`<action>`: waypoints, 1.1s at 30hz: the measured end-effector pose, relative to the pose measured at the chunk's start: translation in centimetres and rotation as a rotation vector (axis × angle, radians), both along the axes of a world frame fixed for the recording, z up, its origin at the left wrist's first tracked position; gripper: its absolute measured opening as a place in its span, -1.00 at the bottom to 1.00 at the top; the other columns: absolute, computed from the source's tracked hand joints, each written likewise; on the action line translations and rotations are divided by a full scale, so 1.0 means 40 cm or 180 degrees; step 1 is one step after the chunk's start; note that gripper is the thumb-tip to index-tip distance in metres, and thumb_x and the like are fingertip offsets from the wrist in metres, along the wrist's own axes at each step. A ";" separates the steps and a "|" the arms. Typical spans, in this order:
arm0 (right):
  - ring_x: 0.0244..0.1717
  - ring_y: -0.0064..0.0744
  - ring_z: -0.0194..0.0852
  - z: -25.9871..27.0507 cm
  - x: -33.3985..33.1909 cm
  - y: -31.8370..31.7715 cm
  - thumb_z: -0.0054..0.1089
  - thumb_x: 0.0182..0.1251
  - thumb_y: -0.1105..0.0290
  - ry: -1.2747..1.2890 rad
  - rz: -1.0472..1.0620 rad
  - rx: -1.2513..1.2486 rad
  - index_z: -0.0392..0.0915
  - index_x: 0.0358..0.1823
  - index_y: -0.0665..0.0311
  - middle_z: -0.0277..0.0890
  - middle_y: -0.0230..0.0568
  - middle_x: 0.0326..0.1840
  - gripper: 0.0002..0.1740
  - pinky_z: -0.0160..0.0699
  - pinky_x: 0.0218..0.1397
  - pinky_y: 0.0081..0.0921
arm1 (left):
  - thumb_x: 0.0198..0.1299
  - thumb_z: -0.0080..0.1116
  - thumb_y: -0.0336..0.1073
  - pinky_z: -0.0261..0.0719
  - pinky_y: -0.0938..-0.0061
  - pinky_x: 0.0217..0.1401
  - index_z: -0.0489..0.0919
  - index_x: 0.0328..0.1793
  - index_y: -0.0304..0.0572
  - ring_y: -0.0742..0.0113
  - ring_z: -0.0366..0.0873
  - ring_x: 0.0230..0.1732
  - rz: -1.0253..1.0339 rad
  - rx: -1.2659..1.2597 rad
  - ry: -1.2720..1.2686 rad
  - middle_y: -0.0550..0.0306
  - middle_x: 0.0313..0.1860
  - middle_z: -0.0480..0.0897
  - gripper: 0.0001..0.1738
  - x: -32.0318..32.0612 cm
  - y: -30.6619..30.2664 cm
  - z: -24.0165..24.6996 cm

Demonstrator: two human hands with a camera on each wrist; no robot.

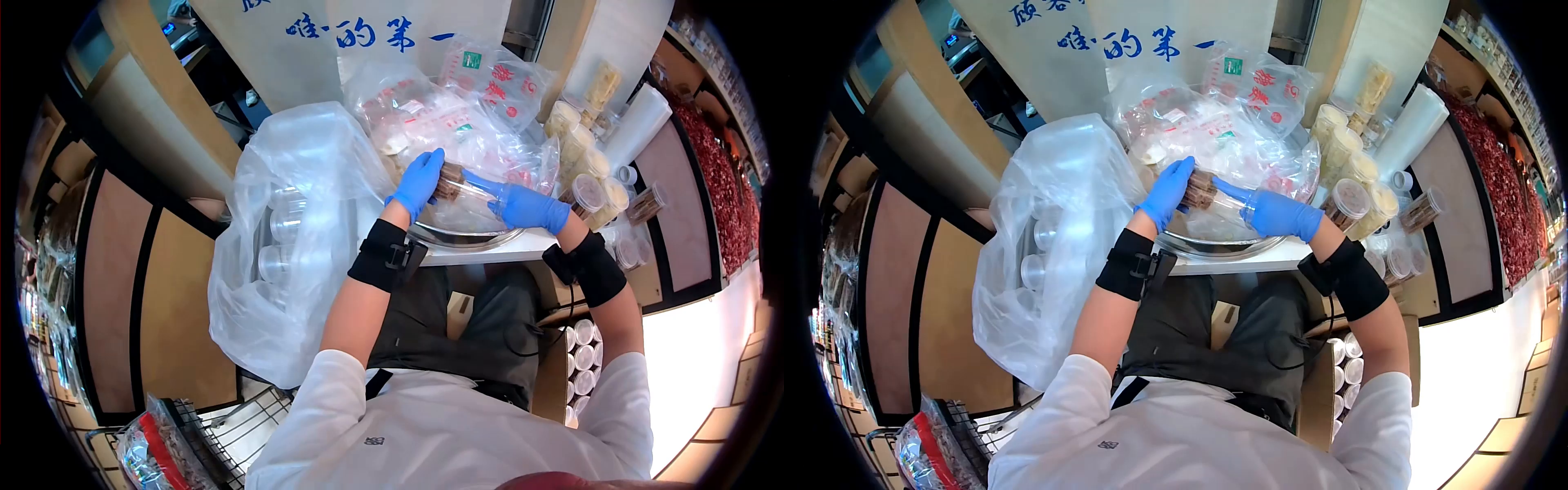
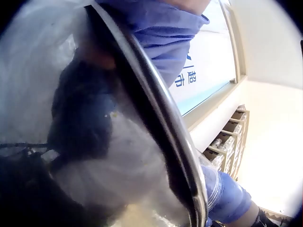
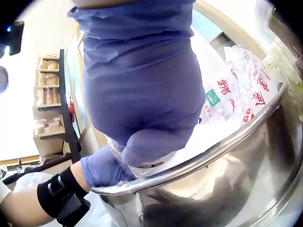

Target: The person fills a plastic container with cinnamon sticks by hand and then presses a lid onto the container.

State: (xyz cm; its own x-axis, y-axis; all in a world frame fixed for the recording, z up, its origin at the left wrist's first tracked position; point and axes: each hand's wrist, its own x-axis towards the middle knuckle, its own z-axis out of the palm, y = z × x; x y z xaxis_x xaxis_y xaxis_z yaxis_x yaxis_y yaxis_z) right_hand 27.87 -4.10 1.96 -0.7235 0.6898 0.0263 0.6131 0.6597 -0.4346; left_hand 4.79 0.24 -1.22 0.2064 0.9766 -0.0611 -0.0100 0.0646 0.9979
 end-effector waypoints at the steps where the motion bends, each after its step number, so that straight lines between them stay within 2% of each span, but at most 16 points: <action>1: -0.66 -0.43 0.32 -0.002 0.000 -0.003 -0.02 0.21 0.53 0.0002 -0.0021 0.0234 0.03 0.49 -0.01 0.41 -0.21 -0.57 -0.22 0.40 -0.43 -0.49 | 0.26 -0.12 0.16 0.44 0.47 -0.56 0.49 -0.08 -0.16 0.39 0.50 -0.46 0.0041 -0.0035 -0.0005 0.17 -0.36 0.53 -0.48 0.000 0.006 -0.002; 2: -0.66 -0.43 0.32 0.012 -0.008 -0.016 -0.02 0.21 0.53 -0.0003 -0.0033 0.0200 0.03 0.49 -0.01 0.41 -0.21 -0.57 -0.22 0.40 -0.43 -0.49 | 0.28 -0.16 0.17 0.42 0.48 -0.60 0.48 -0.08 -0.20 0.38 0.49 -0.47 0.0077 -0.0090 -0.0006 0.15 -0.37 0.52 -0.46 -0.001 0.009 -0.008; 4: -0.63 -0.61 0.32 0.069 -0.031 -0.057 0.06 0.28 0.41 0.1503 -0.1393 -0.1602 0.38 0.30 0.08 0.44 -0.37 -0.55 -0.49 0.36 -0.51 -0.61 | 0.27 -0.14 0.15 0.43 0.45 -0.56 0.51 -0.13 -0.15 0.39 0.48 -0.49 0.0373 -0.0193 -0.0186 0.19 -0.40 0.52 -0.50 -0.006 0.011 0.001; 5: -0.63 -0.61 0.32 0.073 -0.029 -0.070 0.06 0.28 0.41 0.1472 -0.1413 -0.1689 0.38 0.30 0.08 0.44 -0.37 -0.55 -0.49 0.36 -0.51 -0.61 | 0.26 -0.12 0.14 0.43 0.42 -0.53 0.55 -0.19 -0.09 0.40 0.47 -0.51 0.0686 -0.0264 -0.0352 0.24 -0.43 0.53 -0.54 -0.009 0.017 -0.006; 7: -0.60 -0.73 0.29 0.064 -0.027 -0.094 0.12 0.32 0.30 0.2947 -0.2238 -0.0763 0.58 -0.04 0.22 0.46 -0.46 -0.51 -0.74 0.30 -0.56 -0.71 | 0.25 -0.15 0.16 0.43 0.42 -0.52 0.54 -0.17 -0.04 0.39 0.48 -0.49 0.0682 -0.0247 -0.1002 0.23 -0.40 0.53 -0.54 -0.018 0.060 -0.054; 10: -0.55 -0.76 0.29 0.026 -0.039 -0.173 0.15 0.31 0.28 0.2890 -0.2340 -0.0682 0.57 -0.26 0.32 0.48 -0.42 -0.48 -0.78 0.29 -0.49 -0.74 | 0.26 -0.18 0.17 0.46 0.41 -0.51 0.51 -0.08 -0.03 0.35 0.56 -0.39 0.1086 -0.0017 -0.0891 0.15 -0.28 0.58 -0.52 -0.016 0.022 -0.006; 11: -0.52 -0.73 0.29 0.000 -0.048 -0.202 0.16 0.29 0.30 0.2814 -0.1957 -0.0380 0.56 -0.28 0.35 0.49 -0.41 -0.50 -0.78 0.31 -0.44 -0.69 | 0.27 -0.19 0.17 0.48 0.40 -0.50 0.50 -0.05 -0.03 0.34 0.58 -0.36 0.1091 0.0002 -0.0904 0.12 -0.23 0.60 -0.51 -0.016 0.021 -0.009; 13: -0.51 -0.70 0.28 -0.060 -0.068 -0.228 0.10 0.32 0.39 0.1827 -0.1289 0.0015 0.55 -0.29 0.35 0.36 -0.44 -0.56 -0.85 0.32 -0.45 -0.63 | 0.27 -0.20 0.17 0.50 0.40 -0.50 0.49 -0.03 -0.04 0.33 0.59 -0.34 0.0980 -0.0103 -0.0857 0.12 -0.22 0.60 -0.51 -0.014 0.024 -0.010; 14: -0.47 -0.48 0.40 -0.077 -0.085 -0.237 0.11 0.28 0.37 0.1182 -0.1035 -0.0499 0.52 -0.33 0.37 0.41 -0.35 -0.56 -0.83 0.43 -0.32 -0.47 | 0.27 -0.20 0.17 0.52 0.39 -0.49 0.48 -0.02 -0.05 0.31 0.60 -0.33 0.0918 -0.0095 -0.0839 0.11 -0.21 0.61 -0.50 -0.016 0.025 -0.011; 15: -0.43 -0.23 0.53 -0.103 -0.102 -0.232 0.13 0.19 0.32 -0.0156 -0.0696 -0.0204 0.58 -0.32 0.22 0.54 -0.11 -0.42 -0.85 0.48 -0.29 -0.35 | 0.27 -0.20 0.17 0.52 0.39 -0.49 0.48 -0.02 -0.05 0.31 0.60 -0.33 0.0905 -0.0136 -0.0825 0.11 -0.21 0.61 -0.50 -0.019 0.025 -0.011; 16: -0.28 -0.07 0.58 -0.179 -0.105 -0.219 0.16 0.13 0.28 -0.0944 -0.0268 -0.0070 0.60 -0.33 0.19 0.59 -0.10 -0.35 -0.83 0.53 -0.22 -0.28 | 0.27 -0.20 0.17 0.53 0.39 -0.48 0.48 -0.01 -0.05 0.31 0.61 -0.33 0.0848 -0.0109 -0.0808 0.11 -0.21 0.61 -0.50 -0.020 0.019 -0.013; 18: -0.21 -0.09 0.61 -0.318 -0.127 -0.218 0.22 0.05 0.29 -0.2481 0.0167 0.0136 0.63 -0.34 0.18 0.60 -0.12 -0.35 -0.82 0.56 -0.16 -0.24 | 0.25 -0.17 0.15 0.54 0.38 -0.48 0.48 -0.01 -0.04 0.31 0.60 -0.33 0.0761 -0.0107 -0.0925 0.13 -0.23 0.61 -0.52 -0.026 0.037 -0.030; 20: -0.23 -0.06 0.63 -0.371 -0.159 -0.225 0.27 -0.03 0.39 -0.1801 0.0596 -0.0198 0.66 -0.36 0.22 0.63 -0.09 -0.32 -0.84 0.60 -0.21 -0.20 | 0.25 -0.15 0.16 0.54 0.38 -0.47 0.48 -0.02 -0.02 0.31 0.60 -0.32 0.0797 -0.0093 -0.0919 0.13 -0.24 0.60 -0.53 -0.024 0.026 -0.019; 23: -0.21 -0.01 0.63 -0.470 -0.173 -0.176 0.24 0.01 0.39 -0.2538 0.0676 -0.0235 0.66 -0.31 0.22 0.64 -0.08 -0.27 -0.82 0.62 -0.21 -0.21 | 0.24 -0.17 0.16 0.46 0.41 -0.63 0.43 -0.08 -0.12 0.28 0.54 -0.43 0.0962 -0.0028 -0.1080 0.09 -0.32 0.53 -0.51 -0.016 0.034 -0.010; 26: -0.19 0.03 0.61 -0.615 -0.127 -0.140 0.22 -0.04 0.46 -0.1996 0.1004 0.0262 0.66 -0.35 0.21 0.62 -0.03 -0.29 -0.83 0.62 -0.17 -0.22 | 0.23 -0.16 0.15 0.44 0.42 -0.65 0.45 -0.09 -0.09 0.30 0.55 -0.47 0.0686 -0.0618 -0.1066 0.13 -0.38 0.55 -0.53 -0.022 0.028 -0.001; 33: -0.21 0.03 0.63 -0.638 -0.146 -0.198 0.25 0.05 0.40 -0.2553 0.1024 -0.0132 0.66 -0.28 0.22 0.63 -0.02 -0.24 -0.82 0.64 -0.21 -0.21 | 0.20 -0.09 0.19 0.41 0.38 -0.57 0.50 -0.10 0.14 0.34 0.56 -0.37 0.0298 -0.1077 -0.1531 0.24 -0.32 0.60 -0.60 -0.030 0.017 0.010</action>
